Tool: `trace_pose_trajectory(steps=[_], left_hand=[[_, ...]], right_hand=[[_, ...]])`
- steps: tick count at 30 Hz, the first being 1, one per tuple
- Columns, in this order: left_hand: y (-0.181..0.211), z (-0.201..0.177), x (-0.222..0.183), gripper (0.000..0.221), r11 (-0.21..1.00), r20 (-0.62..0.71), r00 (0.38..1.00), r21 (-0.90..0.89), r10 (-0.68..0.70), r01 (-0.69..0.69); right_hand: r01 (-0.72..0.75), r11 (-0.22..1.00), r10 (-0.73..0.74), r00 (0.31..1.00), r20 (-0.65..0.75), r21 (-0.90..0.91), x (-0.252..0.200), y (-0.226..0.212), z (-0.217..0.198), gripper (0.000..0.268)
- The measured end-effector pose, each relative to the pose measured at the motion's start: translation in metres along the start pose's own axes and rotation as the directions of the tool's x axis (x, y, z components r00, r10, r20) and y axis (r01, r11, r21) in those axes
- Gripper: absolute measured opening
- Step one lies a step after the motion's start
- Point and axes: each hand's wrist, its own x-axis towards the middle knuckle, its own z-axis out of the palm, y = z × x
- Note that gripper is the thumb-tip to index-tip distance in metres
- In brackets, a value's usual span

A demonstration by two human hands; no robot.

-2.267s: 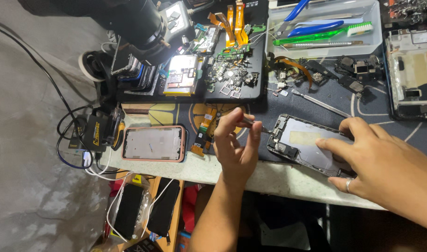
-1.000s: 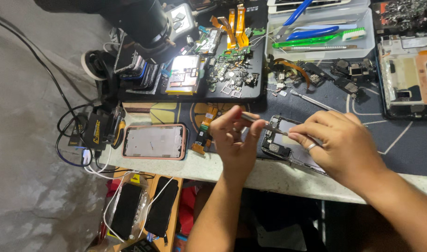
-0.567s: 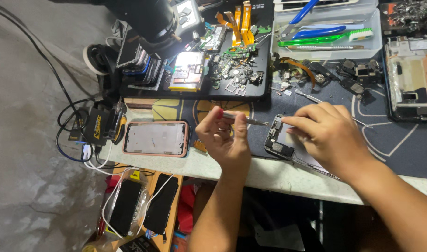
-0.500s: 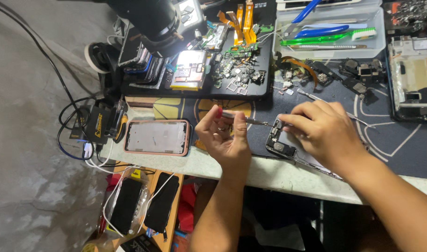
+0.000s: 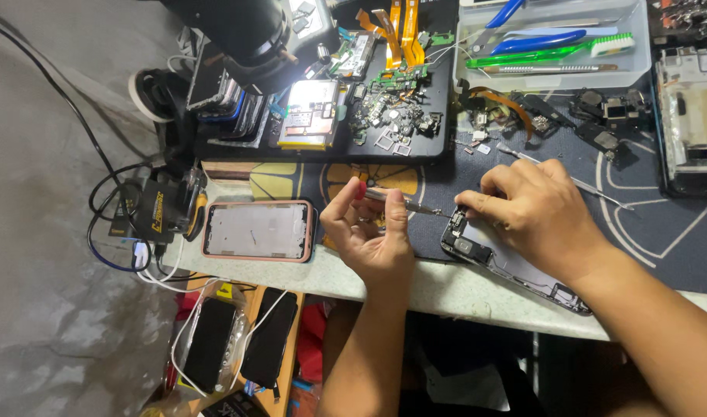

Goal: The person uses a screwdriver and tweezers to remove screws and small components from a disassembled smartphone chassis. They carefully manipulate internal parts and place removed items on the workbench.

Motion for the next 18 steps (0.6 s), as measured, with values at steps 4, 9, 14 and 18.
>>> trace_pose_trajectory(steps=[4,9,14,18], left_hand=[[-0.0031,0.001,-0.0031,0.047,0.997,0.041,0.997,0.03,0.069,-0.071],[-0.0015,0.0036,-0.0026,0.041,0.948,0.173,0.946,0.117,0.276,-0.297],[0.0033,0.0055,-0.0002,0.042,0.943,0.194,0.939,0.119,0.285,-0.311],[0.0056,0.0061,0.0017,0.042,0.949,0.215,0.938,0.106,0.27,-0.297]], right_hand=[[-0.015,1.0,0.015,1.0,0.017,0.007,-0.0007,0.0009,0.001,0.027],[-0.029,1.0,0.029,0.999,0.032,0.011,-0.0007,0.001,0.0,0.028],[-0.027,1.0,0.027,0.999,0.046,-0.002,-0.0011,0.0016,0.0001,0.029],[-0.036,0.999,0.035,0.998,0.053,0.013,-0.001,0.0007,-0.0019,0.031]])
